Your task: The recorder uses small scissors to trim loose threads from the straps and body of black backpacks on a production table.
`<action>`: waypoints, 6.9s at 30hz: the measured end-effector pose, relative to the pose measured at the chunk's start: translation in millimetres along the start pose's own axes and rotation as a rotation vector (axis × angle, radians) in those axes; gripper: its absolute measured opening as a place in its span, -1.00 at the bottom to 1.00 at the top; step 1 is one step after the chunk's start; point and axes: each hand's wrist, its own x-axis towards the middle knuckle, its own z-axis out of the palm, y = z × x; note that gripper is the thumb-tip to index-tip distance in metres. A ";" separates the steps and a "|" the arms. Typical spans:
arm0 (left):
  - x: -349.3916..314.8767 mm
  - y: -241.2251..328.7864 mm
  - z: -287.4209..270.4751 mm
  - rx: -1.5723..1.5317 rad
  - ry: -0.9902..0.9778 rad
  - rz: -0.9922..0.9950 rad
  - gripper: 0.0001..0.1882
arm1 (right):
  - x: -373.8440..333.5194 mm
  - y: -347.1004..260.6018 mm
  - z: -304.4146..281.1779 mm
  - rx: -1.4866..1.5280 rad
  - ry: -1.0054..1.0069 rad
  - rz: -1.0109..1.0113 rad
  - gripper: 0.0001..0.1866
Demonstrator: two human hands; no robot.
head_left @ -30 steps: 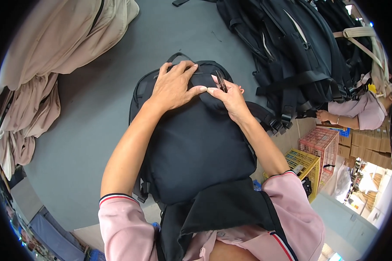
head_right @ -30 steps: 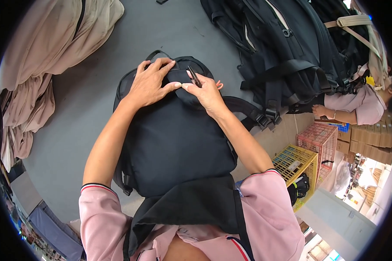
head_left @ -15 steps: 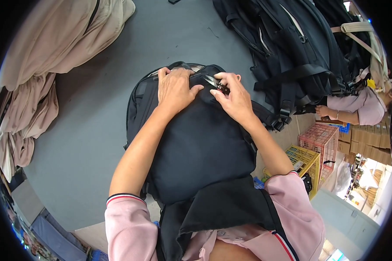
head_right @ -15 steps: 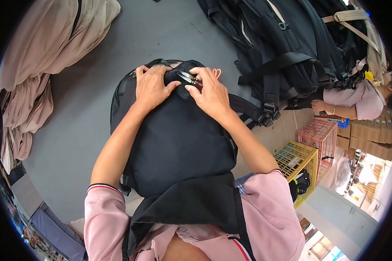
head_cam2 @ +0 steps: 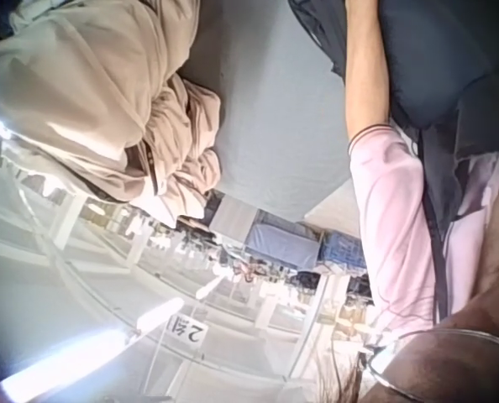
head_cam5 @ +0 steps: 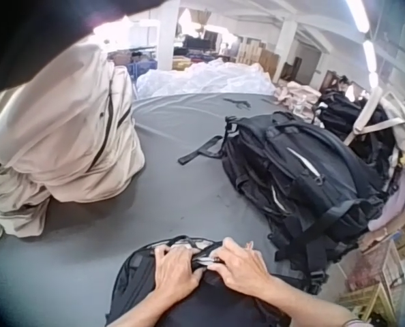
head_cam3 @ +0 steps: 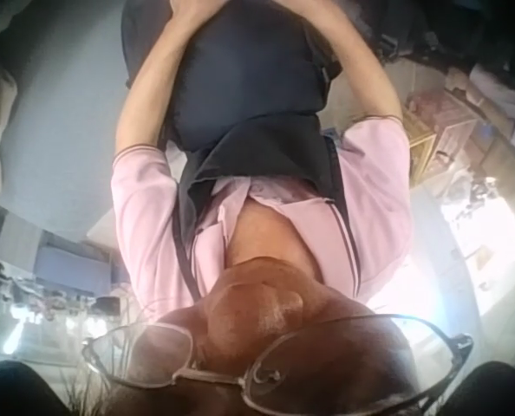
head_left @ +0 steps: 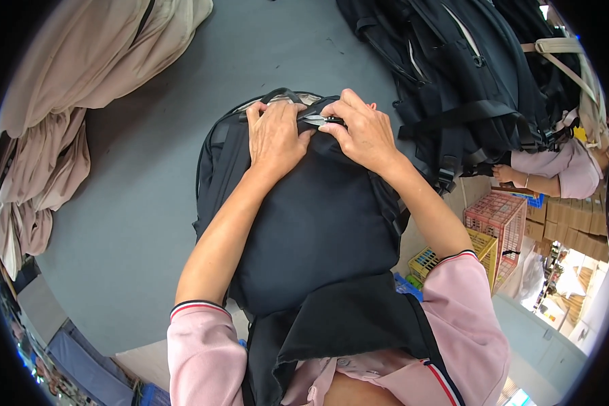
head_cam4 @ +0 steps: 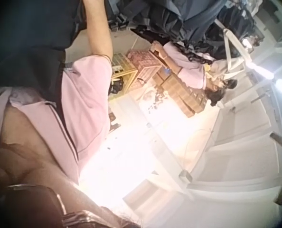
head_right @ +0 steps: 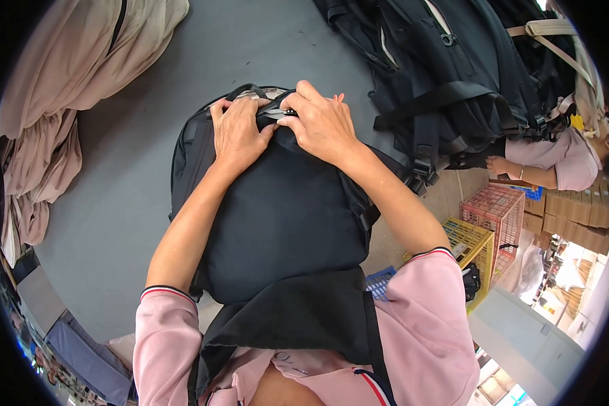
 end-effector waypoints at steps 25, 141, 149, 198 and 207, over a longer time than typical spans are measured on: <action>-0.2 -1.6 3.9 0.009 0.061 0.014 -0.57 | -1.8 2.0 -1.3 0.216 0.004 0.168 -0.83; -96.1 82.1 -115.3 -0.593 0.133 -0.248 -0.44 | -26.6 -110.7 -28.8 1.125 -0.070 0.171 -0.85; -84.8 86.2 -122.1 -0.338 0.224 0.090 -0.65 | -38.7 -103.1 -52.9 1.416 -0.112 0.190 -0.81; -93.9 109.8 -107.6 -0.695 0.046 -0.070 -0.65 | -114.9 -96.1 -61.4 -0.088 0.586 -0.182 -0.70; -91.9 107.4 -105.2 -0.625 0.036 -0.032 -0.63 | -117.8 -96.4 -60.0 0.256 0.591 -0.046 -0.76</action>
